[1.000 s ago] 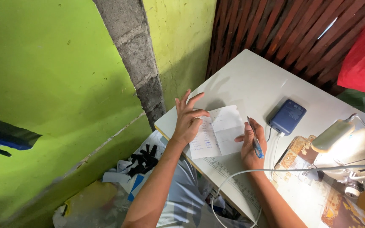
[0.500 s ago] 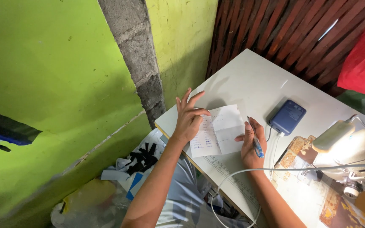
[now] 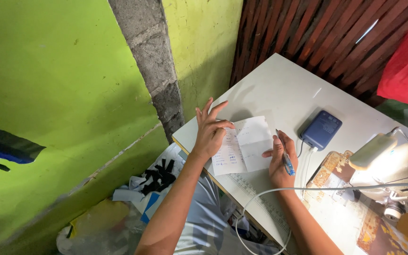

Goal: The person is writing down information or numbers on a small piece of paper using a pen at a workstation.

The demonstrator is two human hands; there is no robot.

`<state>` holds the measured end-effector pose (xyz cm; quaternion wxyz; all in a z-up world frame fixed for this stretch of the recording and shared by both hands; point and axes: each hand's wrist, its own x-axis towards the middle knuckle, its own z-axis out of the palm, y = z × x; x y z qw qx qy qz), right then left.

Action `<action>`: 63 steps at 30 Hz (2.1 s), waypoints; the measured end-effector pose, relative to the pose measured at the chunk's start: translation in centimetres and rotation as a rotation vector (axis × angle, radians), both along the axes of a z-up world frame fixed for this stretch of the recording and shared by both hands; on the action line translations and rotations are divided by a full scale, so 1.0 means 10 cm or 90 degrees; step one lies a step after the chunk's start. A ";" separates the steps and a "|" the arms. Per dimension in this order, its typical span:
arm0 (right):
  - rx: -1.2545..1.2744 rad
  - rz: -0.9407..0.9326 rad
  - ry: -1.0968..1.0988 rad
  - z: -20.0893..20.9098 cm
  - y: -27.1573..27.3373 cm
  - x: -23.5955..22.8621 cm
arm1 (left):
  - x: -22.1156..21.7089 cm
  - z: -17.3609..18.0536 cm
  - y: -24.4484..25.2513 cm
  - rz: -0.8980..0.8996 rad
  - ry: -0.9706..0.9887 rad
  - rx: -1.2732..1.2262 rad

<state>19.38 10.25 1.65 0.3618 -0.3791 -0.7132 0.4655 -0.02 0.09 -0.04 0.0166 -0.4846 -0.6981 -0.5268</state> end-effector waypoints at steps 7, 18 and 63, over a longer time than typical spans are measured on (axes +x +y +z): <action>0.000 0.004 -0.003 0.01 -0.01 0.00 | -0.01 -0.02 0.00 0.000 0.010 -0.005; -0.004 0.001 -0.004 0.06 -0.04 0.00 | 0.00 0.01 0.00 0.001 0.000 -0.006; 0.012 -0.009 -0.010 0.01 -0.02 -0.01 | 0.03 0.07 0.00 -0.071 -0.021 -0.053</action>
